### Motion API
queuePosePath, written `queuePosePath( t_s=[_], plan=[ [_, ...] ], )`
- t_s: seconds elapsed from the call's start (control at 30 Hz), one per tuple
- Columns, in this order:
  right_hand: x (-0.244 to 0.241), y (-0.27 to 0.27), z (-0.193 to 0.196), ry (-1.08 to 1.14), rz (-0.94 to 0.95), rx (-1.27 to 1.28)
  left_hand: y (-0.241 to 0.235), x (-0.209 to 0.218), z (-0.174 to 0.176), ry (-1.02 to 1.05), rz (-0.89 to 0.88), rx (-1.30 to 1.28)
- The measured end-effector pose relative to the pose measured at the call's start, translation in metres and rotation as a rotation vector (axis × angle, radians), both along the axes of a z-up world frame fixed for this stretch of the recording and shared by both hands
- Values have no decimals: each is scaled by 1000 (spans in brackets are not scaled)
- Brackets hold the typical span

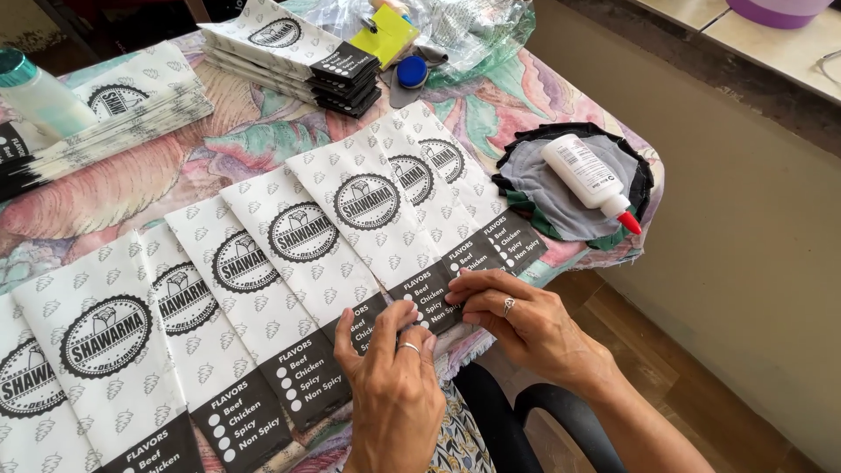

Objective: The person is manually assembling paper shawarma sleeves by applying glue to the edges and folding them into shape.

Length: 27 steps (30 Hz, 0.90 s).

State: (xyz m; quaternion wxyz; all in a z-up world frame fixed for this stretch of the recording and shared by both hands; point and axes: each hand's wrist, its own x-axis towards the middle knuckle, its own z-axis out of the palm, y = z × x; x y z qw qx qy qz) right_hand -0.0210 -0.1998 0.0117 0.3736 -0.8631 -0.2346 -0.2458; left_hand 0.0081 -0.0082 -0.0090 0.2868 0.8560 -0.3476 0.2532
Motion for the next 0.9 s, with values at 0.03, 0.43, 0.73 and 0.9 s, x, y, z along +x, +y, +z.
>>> queuePosePath(
  t_s=[0.03, 0.43, 0.73, 0.9],
  plan=[
    [1, 2, -1, 10, -23, 31, -1, 1, 1, 38, 8, -7],
    [4, 13, 4, 120, -208, 149, -11, 12, 4, 358, 137, -58],
    [9, 18, -5, 99, -249, 191, -7, 18, 3, 439, 103, -149],
    [9, 18, -6, 194, -276, 296, -7, 19, 7, 490, 96, -127]
  ],
)
